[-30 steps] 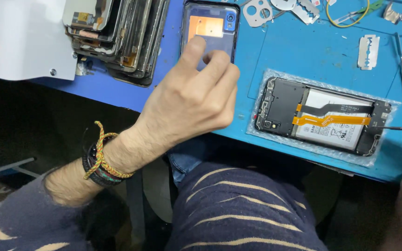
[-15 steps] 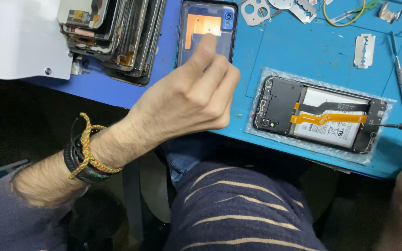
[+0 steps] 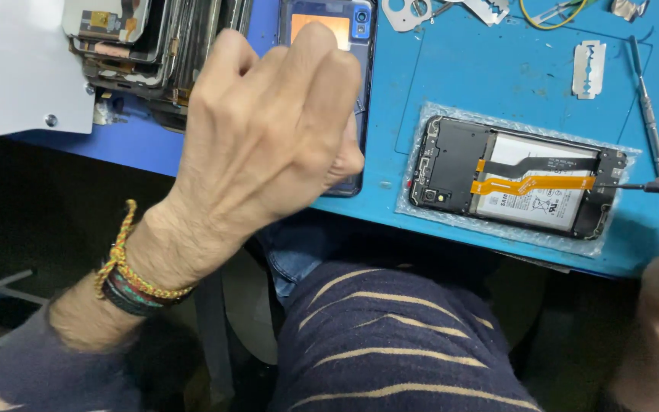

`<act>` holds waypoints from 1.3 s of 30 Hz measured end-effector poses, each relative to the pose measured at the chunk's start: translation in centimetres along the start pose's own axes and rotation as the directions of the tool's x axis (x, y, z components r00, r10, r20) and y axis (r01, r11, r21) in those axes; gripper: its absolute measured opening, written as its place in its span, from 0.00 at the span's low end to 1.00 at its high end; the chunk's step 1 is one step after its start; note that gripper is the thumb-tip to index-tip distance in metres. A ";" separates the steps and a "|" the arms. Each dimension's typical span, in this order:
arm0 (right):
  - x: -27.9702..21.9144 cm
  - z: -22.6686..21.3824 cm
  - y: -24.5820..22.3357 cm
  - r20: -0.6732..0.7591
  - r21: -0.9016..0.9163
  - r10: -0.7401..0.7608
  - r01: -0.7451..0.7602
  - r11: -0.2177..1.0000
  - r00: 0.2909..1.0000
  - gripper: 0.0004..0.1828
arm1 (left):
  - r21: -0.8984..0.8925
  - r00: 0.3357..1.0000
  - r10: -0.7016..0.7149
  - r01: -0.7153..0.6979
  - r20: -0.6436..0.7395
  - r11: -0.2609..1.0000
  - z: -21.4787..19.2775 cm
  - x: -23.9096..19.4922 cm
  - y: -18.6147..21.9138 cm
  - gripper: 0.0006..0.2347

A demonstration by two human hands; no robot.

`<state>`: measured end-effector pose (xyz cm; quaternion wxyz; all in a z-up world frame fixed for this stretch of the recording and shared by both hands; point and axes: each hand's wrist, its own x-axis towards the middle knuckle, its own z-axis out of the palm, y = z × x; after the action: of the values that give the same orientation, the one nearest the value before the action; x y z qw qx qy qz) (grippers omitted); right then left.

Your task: Reassembling internal components of a disassembled smartphone, connecting flexible cables, and securing parts with screws.

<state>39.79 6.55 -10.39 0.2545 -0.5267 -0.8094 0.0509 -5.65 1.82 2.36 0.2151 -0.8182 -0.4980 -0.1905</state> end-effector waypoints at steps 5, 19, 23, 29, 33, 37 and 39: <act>2.3 -0.7 -1.1 -0.002 0.057 -0.047 0.047 0.997 0.999 0.25 | -0.301 0.985 -0.160 0.133 -0.068 0.944 0.5 1.0 2.6 0.06; 8.4 -0.4 -13.9 -0.162 0.771 -0.048 0.157 0.618 0.986 0.20 | -0.926 0.855 -0.493 0.302 0.158 0.228 2.8 2.0 7.7 0.02; 8.2 0.3 -13.1 -0.210 0.752 -0.088 0.218 0.622 0.974 0.20 | -0.914 0.849 -0.516 0.293 0.115 0.280 2.9 2.1 8.1 0.02; 7.7 0.9 -12.1 -0.238 0.768 -0.038 0.212 0.605 0.970 0.20 | -0.908 0.846 -0.516 0.313 0.133 0.280 3.2 2.2 8.2 0.02; 7.8 0.8 -12.1 -0.220 0.720 -0.110 0.238 0.652 0.969 0.20 | -0.898 0.853 -0.510 0.307 0.113 0.315 3.5 2.2 8.3 0.03; 7.5 1.0 -11.7 -0.204 0.720 -0.108 0.224 0.657 0.973 0.20 | -0.852 0.870 -0.490 0.296 0.053 0.432 3.8 2.0 8.3 0.03; 7.4 1.1 -11.5 -0.200 0.722 -0.089 0.208 0.660 0.976 0.21 | -0.852 0.871 -0.488 0.293 0.051 0.435 3.8 2.0 8.3 0.03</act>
<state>27.46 8.15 -4.66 0.5079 -0.3129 -0.7386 0.3140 3.03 1.89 -1.13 -0.2040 -0.6557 -0.4956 -0.5318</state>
